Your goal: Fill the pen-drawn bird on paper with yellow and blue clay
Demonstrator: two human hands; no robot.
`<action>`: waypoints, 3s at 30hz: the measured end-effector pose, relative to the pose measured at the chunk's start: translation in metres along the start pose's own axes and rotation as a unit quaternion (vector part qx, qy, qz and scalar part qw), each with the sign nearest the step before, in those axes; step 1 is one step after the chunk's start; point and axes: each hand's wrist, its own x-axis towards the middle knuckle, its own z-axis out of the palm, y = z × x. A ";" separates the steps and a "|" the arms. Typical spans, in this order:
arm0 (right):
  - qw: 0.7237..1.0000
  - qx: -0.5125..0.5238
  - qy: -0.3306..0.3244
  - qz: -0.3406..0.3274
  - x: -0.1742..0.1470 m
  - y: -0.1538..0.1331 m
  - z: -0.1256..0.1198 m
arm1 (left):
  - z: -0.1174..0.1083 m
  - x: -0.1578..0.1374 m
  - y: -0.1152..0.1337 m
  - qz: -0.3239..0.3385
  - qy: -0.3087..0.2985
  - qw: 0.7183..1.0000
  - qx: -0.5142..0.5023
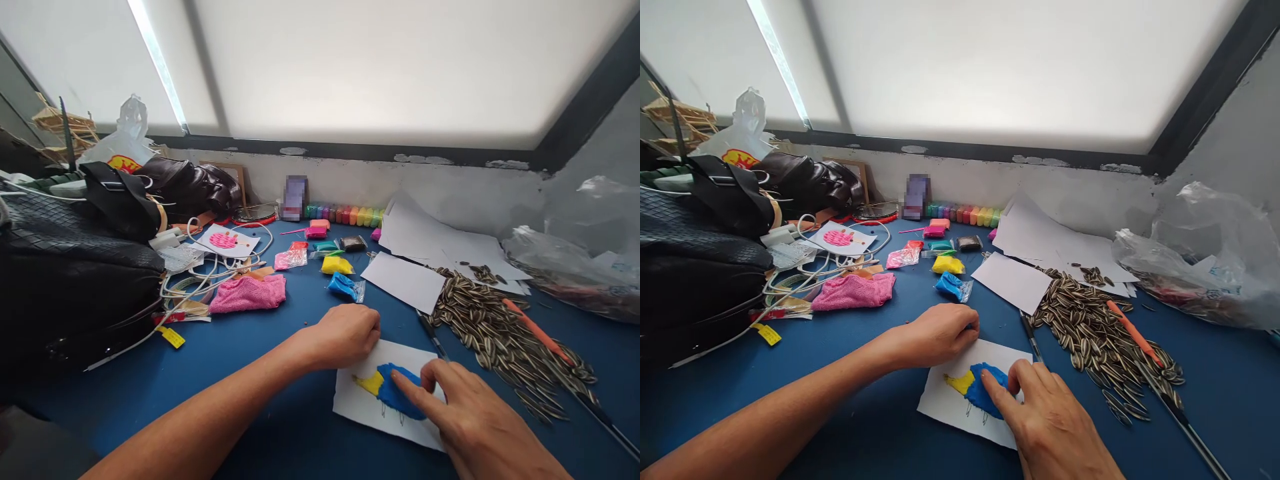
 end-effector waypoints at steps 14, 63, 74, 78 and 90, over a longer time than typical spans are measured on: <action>1.000 0.011 -0.019 0.012 -0.003 0.001 0.000 | -0.001 0.000 0.001 -0.008 -0.002 1.000 -0.005; 0.985 -0.159 0.047 -0.055 -0.011 0.005 -0.010 | 0.004 0.001 -0.005 0.014 0.010 1.000 -0.012; 0.993 -0.107 0.026 -0.041 -0.011 0.006 -0.003 | 0.003 0.001 -0.004 0.015 0.008 1.000 -0.002; 0.995 -0.091 0.015 -0.038 -0.008 0.005 -0.004 | 0.002 0.001 -0.003 0.011 0.005 1.000 0.000; 0.996 0.038 0.040 0.072 0.005 0.008 0.009 | -0.001 -0.002 0.001 0.009 -0.010 1.000 0.004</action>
